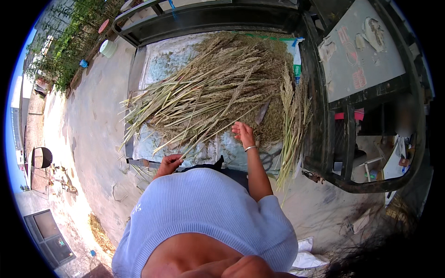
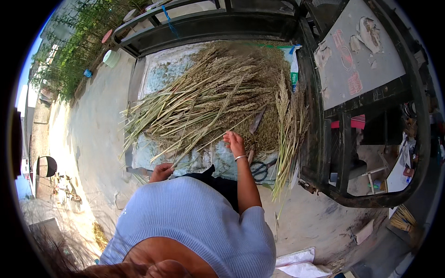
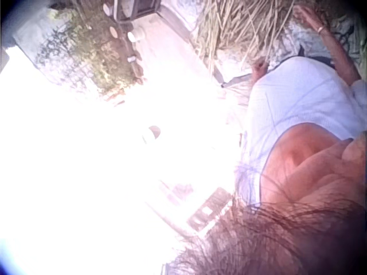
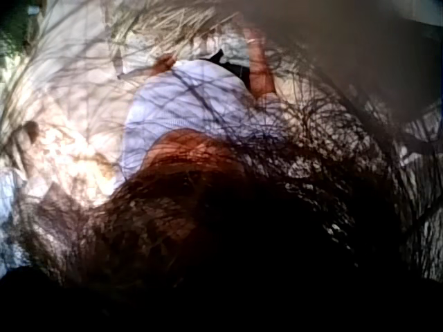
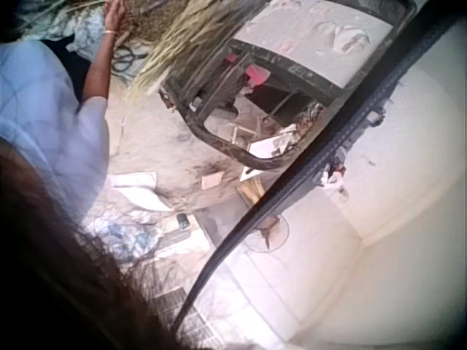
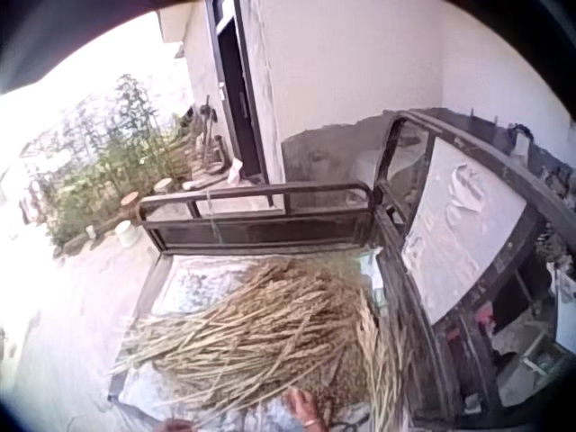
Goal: The person processes dried grain stalks by hand, stripping the grain heads from the stems and placing them on a pile. They then gather the stalks, align them, and use shears to cut them into shorter pieces.
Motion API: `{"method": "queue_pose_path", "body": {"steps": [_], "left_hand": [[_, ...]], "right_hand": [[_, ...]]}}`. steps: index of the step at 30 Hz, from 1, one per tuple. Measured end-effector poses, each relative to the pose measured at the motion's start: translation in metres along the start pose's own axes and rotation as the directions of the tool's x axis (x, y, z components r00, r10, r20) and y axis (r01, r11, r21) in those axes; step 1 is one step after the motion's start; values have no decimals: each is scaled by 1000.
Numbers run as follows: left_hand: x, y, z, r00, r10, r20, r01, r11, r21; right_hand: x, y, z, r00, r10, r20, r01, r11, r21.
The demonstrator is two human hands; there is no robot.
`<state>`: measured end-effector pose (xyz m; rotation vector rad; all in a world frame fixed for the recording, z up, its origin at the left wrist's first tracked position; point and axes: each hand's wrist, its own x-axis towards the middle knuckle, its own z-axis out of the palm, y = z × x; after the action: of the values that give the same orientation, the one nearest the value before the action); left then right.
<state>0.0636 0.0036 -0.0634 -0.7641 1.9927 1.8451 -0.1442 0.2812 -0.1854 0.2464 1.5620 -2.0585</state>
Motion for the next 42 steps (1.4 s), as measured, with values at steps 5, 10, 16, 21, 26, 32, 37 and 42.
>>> {"method": "queue_pose_path", "body": {"steps": [5, 10, 16, 21, 26, 32, 37, 42], "left_hand": [[-7, 4, 26, 993, 28, -112, -4, 976, 217], [-15, 23, 44, 974, 165, -155, -100, 929, 357], [-41, 58, 47, 980, 82, -183, 0, 914, 405], [-72, 42, -3, 981, 106, -159, -14, 868, 496], [-97, -12, -40, 983, 154, -100, -67, 808, 586], [-109, -37, -47, 974, 153, -167, -26, 808, 589], [-94, 43, -15, 942, 304, -145, -157, 776, 611], [-78, 61, 6, 929, 287, -233, -40, 705, 708]], "right_hand": [[25, -47, 74, 990, -51, 128, -30, 830, 557], [66, -59, 74, 965, 201, -167, -11, 669, 743], [98, -45, 62, 904, 399, -155, -145, 627, 766], [136, -54, 43, 932, 296, -210, -77, 725, 684], [161, -85, 14, 972, 227, -63, -142, 778, 612], [163, -116, 6, 985, 170, -39, -114, 795, 595], [106, -132, 17, 998, 69, 7, -69, 987, 145], [73, -107, 21, 978, -9, 207, -94, 872, 480]]}}
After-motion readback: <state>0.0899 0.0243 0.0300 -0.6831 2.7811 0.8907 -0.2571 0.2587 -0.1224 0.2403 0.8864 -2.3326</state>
